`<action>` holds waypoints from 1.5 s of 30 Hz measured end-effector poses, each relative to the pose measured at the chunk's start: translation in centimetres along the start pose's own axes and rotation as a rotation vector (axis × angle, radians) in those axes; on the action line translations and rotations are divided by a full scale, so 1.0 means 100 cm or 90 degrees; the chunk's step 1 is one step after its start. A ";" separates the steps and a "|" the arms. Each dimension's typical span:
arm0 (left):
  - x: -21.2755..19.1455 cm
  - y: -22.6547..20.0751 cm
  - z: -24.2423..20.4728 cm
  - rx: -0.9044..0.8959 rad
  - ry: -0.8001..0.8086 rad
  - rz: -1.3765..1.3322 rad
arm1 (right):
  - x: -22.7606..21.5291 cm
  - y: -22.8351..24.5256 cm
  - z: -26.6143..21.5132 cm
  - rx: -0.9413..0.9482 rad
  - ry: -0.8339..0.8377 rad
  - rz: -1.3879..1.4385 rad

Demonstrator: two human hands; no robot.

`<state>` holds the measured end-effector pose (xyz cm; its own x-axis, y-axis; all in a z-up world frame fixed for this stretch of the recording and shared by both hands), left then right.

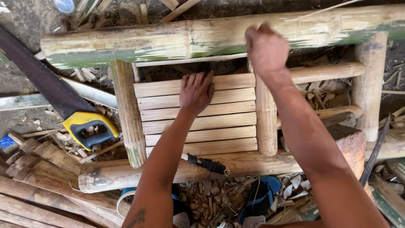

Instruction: The person assembles a bamboo frame by placing thin bamboo slats into a larger frame and securing them with nails using a hammer. The person also uses a saw to trim excess bamboo pieces.

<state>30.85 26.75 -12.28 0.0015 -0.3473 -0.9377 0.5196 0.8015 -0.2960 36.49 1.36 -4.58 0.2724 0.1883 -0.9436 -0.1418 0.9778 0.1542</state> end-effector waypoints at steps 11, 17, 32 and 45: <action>-0.001 0.004 0.001 0.004 0.024 0.002 | -0.020 0.032 -0.065 0.203 0.137 0.218; 0.003 0.004 0.003 -0.015 0.106 0.010 | 0.008 0.028 -0.133 0.156 -0.009 0.170; -0.041 0.040 -0.039 0.109 0.000 0.023 | 0.009 0.048 -0.144 0.238 0.107 0.311; -0.139 0.131 -0.383 -0.176 0.309 -0.090 | 0.017 0.300 -0.269 0.032 0.442 0.304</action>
<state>4.91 60.71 -10.05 -0.4784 -0.2493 -0.8420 0.2434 0.8836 -0.3999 7.16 28.52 -9.45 -0.4550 0.4994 -0.7373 -0.0466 0.8135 0.5797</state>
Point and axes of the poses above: each hand's wrist, its own z-axis towards the middle knuckle, its own x-axis out of the palm, y = z × x, the point moved 1 cm from there along z, towards the middle knuckle, and after that the axes turned 3 degrees about z, right-handed, at the moved point
